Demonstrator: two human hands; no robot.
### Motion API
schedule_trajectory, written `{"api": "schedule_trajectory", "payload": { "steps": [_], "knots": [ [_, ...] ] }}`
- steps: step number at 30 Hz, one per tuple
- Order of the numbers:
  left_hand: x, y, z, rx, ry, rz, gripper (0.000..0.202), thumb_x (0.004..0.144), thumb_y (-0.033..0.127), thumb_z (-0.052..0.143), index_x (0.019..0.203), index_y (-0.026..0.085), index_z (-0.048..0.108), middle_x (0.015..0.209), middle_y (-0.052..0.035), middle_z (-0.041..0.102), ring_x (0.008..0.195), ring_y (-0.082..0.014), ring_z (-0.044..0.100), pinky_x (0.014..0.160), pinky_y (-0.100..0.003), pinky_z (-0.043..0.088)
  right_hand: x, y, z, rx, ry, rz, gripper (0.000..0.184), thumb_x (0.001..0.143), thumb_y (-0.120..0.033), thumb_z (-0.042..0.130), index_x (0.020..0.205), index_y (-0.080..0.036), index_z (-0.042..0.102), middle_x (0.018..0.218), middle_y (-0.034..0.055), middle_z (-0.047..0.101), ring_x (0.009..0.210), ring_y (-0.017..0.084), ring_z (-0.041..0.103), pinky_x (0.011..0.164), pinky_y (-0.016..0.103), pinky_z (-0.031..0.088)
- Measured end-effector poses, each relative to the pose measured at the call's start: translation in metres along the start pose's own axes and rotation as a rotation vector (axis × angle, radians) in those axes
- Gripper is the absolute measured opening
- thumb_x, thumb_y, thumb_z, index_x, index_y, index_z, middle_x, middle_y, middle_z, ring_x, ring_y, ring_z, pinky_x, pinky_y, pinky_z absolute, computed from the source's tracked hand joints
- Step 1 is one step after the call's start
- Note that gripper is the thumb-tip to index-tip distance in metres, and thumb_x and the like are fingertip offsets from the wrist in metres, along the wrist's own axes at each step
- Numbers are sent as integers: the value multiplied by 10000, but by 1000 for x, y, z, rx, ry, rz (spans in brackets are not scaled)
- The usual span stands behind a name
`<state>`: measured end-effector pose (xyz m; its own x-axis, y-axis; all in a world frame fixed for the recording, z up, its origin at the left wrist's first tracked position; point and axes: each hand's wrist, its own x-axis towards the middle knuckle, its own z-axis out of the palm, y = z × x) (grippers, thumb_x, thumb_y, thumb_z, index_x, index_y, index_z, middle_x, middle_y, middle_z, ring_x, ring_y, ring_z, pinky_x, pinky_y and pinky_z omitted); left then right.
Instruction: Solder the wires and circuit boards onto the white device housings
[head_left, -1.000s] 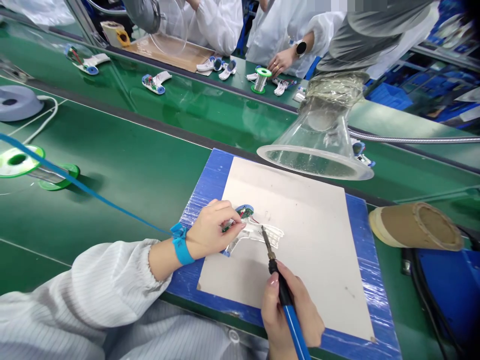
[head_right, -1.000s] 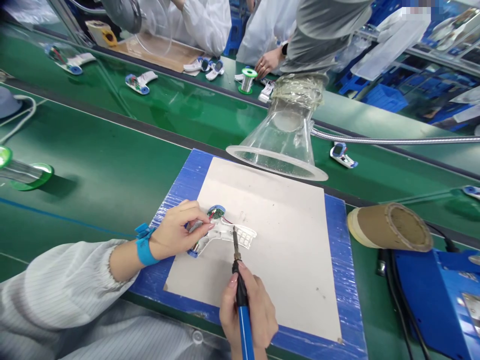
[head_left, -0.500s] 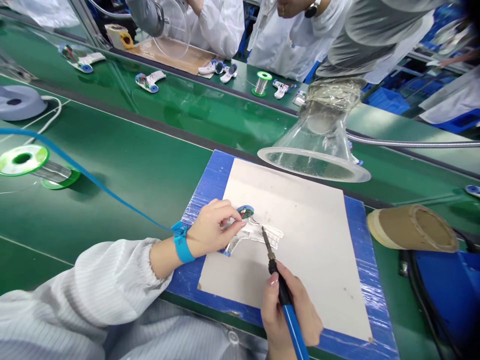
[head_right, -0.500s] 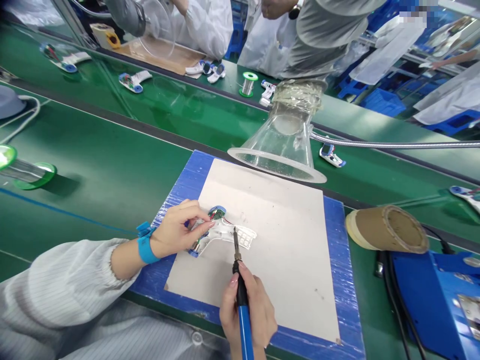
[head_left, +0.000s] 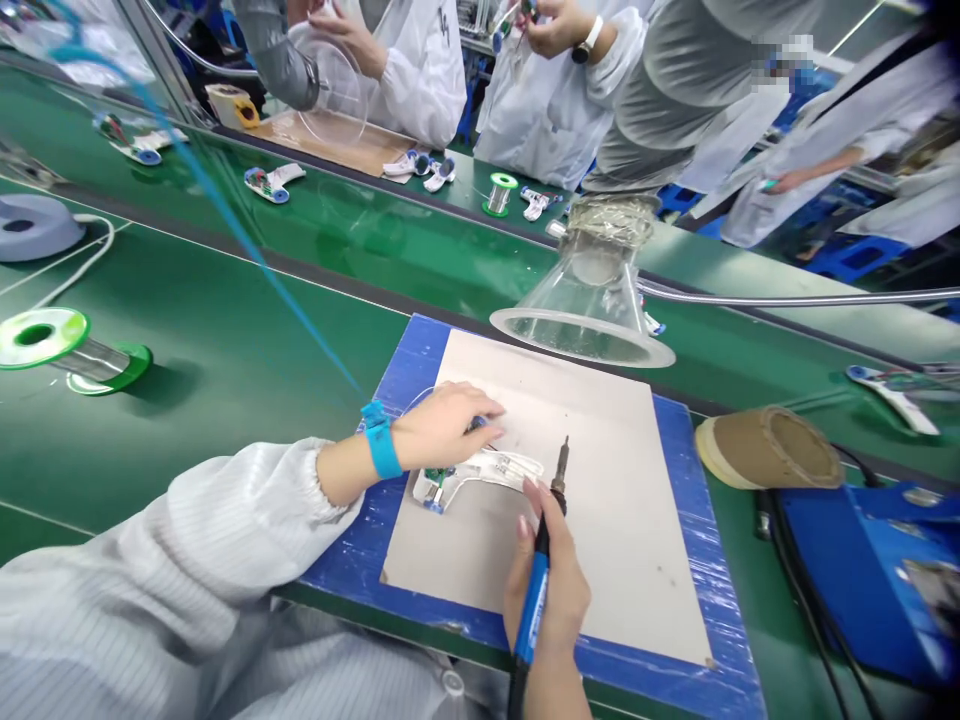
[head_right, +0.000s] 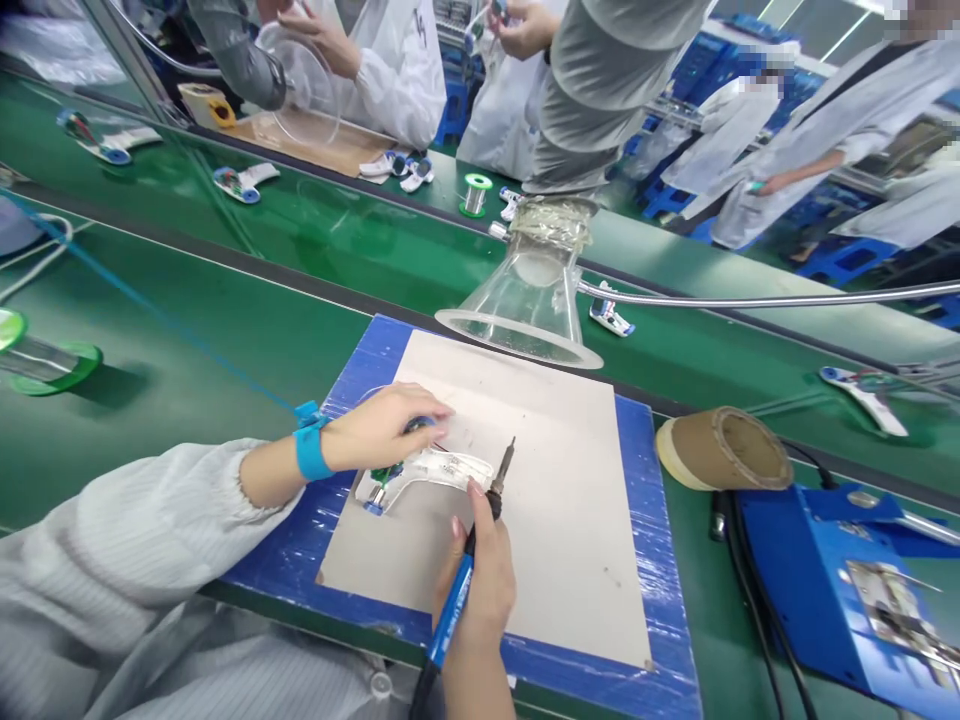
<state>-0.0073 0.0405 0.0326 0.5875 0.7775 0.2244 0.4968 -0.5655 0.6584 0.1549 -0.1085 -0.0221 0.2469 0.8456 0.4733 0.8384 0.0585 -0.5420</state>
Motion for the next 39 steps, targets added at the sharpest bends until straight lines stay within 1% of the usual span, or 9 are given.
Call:
{"api": "schedule_trajectory", "payload": {
  "steps": [3,6,9,13,21,25,29,33,39],
  "knots": [
    [15,8,-1,133,-225,-62,97,840,197,695,844,175,790,877,-90,790,885,-265,728,865,-368,517,-1,1,4,-10,-42,50,354,1026,-340,449,1345,-236,561,1166,48,689,1041,172,690,831,265,545],
    [25,15,-7,226,-309,-78,94,775,135,731,717,180,790,762,-90,777,793,-264,721,795,-347,496,-4,9,7,-46,-72,-73,374,1017,-275,448,1383,-245,521,1118,56,677,1017,175,681,809,276,543],
    [30,18,-15,274,-324,-78,158,717,62,719,635,186,771,683,-64,757,720,-232,699,732,-315,475,-5,18,7,-73,-84,-179,433,1007,-234,446,1439,-256,459,1088,64,666,988,172,675,757,261,541],
    [30,15,-27,219,-292,-133,123,724,97,701,673,183,772,696,-40,754,691,-193,681,638,-276,446,-5,20,4,-78,-134,-195,510,1005,-202,414,1504,-295,361,1092,76,651,1024,194,660,746,283,551],
    [16,12,-48,21,-375,-113,120,778,143,653,660,159,667,575,16,652,534,-111,568,535,-222,374,-4,19,3,-92,-178,-225,562,1009,-203,371,1549,-314,263,1103,87,643,1082,229,628,771,332,573],
    [9,13,-38,-91,-355,-116,159,709,54,620,593,160,600,495,54,569,473,-90,513,497,-206,349,-3,20,3,-102,-179,-242,574,1004,-184,375,1551,-310,259,1110,84,644,1091,222,621,780,323,571],
    [6,10,-22,-119,-330,-240,172,625,21,639,529,155,589,467,61,556,468,-90,517,490,-202,353,-3,20,5,-112,-158,-239,558,1000,-180,374,1539,-303,296,1082,74,650,1074,212,620,804,322,569],
    [5,8,-11,-206,-270,-345,123,660,62,667,567,141,676,492,36,627,498,-101,566,504,-197,387,-4,21,8,-130,-130,-244,537,1000,-200,379,1527,-290,329,1087,78,660,1064,216,628,802,329,573],
    [1,9,0,-244,-233,-379,128,717,111,679,676,150,793,572,-8,716,572,-131,645,533,-198,432,-2,19,7,-135,-95,-233,512,988,-203,436,1490,-294,397,1097,62,679,1072,208,645,815,316,580]
  ]
}}
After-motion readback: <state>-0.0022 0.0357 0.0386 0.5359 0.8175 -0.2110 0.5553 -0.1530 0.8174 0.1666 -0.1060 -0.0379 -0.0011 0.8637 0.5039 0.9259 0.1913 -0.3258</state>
